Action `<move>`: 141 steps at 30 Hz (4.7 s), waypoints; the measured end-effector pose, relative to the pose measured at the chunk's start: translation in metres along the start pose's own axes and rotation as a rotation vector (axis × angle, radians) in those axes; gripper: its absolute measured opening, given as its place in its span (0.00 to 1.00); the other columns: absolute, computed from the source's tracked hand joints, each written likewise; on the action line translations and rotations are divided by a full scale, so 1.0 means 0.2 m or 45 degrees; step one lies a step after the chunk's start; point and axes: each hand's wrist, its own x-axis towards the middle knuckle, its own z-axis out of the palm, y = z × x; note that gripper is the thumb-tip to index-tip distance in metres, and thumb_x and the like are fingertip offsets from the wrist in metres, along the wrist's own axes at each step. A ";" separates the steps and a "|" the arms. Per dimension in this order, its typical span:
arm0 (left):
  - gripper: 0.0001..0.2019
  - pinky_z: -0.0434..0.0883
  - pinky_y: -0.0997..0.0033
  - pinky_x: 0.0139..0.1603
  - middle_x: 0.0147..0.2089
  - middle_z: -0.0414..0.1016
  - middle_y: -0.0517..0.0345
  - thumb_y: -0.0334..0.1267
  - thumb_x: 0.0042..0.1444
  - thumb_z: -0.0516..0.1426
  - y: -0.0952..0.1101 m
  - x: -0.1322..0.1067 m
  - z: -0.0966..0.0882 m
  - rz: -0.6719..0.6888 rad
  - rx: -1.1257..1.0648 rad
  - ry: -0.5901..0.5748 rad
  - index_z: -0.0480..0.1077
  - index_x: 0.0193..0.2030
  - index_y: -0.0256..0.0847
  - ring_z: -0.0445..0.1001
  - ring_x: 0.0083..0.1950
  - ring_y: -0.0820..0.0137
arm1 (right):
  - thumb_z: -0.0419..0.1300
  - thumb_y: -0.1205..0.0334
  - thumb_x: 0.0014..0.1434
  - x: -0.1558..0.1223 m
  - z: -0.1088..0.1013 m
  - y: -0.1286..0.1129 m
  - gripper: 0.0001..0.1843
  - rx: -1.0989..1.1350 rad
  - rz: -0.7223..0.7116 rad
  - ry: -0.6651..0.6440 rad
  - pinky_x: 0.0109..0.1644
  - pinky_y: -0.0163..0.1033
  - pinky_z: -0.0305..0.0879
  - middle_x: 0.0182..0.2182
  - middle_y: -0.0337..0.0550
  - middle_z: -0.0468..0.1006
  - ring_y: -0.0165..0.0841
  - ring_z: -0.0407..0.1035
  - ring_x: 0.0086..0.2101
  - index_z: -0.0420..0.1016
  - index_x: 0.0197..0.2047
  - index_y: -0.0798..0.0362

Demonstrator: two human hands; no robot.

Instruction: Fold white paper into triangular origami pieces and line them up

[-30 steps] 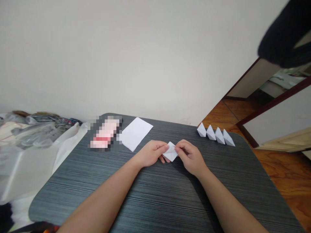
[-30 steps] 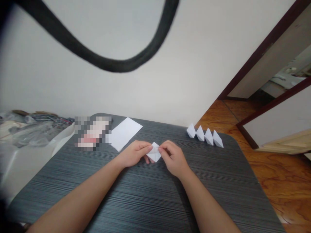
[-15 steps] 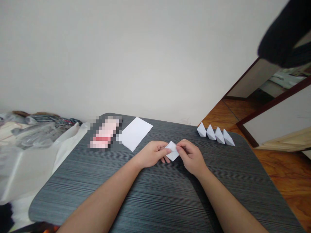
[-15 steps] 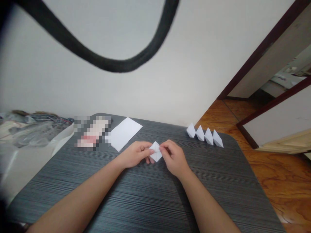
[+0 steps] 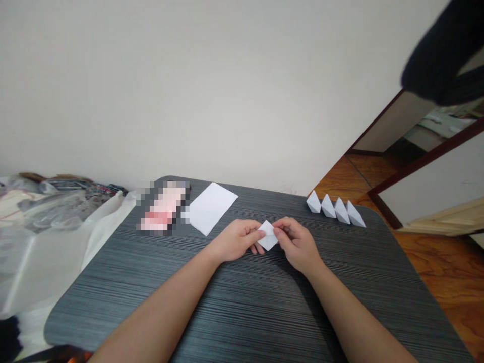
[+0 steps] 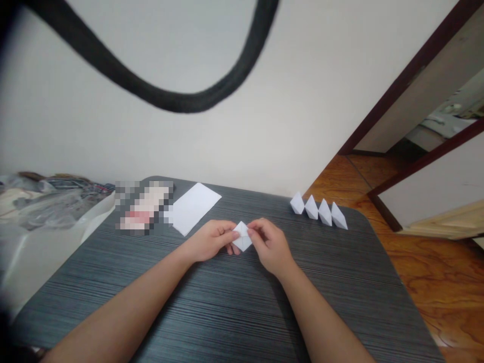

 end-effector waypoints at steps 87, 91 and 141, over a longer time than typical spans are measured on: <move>0.18 0.70 0.74 0.29 0.28 0.75 0.53 0.46 0.61 0.47 -0.02 0.00 -0.01 0.044 0.164 0.095 0.70 0.34 0.33 0.73 0.27 0.73 | 0.52 0.57 0.62 0.01 -0.01 0.00 0.13 0.023 0.248 -0.305 0.24 0.31 0.59 0.18 0.35 0.68 0.26 0.62 0.19 0.65 0.27 0.53; 0.18 0.70 0.74 0.30 0.28 0.75 0.53 0.46 0.61 0.47 -0.03 0.00 -0.01 0.037 0.160 0.081 0.70 0.34 0.33 0.73 0.27 0.73 | 0.51 0.57 0.62 0.01 -0.02 -0.01 0.13 0.045 0.259 -0.319 0.24 0.31 0.58 0.17 0.34 0.67 0.26 0.62 0.19 0.63 0.27 0.53; 0.13 0.69 0.76 0.29 0.26 0.74 0.56 0.43 0.59 0.51 -0.02 0.00 0.00 0.071 0.174 0.137 0.69 0.32 0.34 0.72 0.26 0.74 | 0.52 0.51 0.61 0.01 -0.03 0.01 0.17 0.077 0.319 -0.202 0.23 0.32 0.57 0.16 0.34 0.67 0.26 0.60 0.17 0.66 0.26 0.53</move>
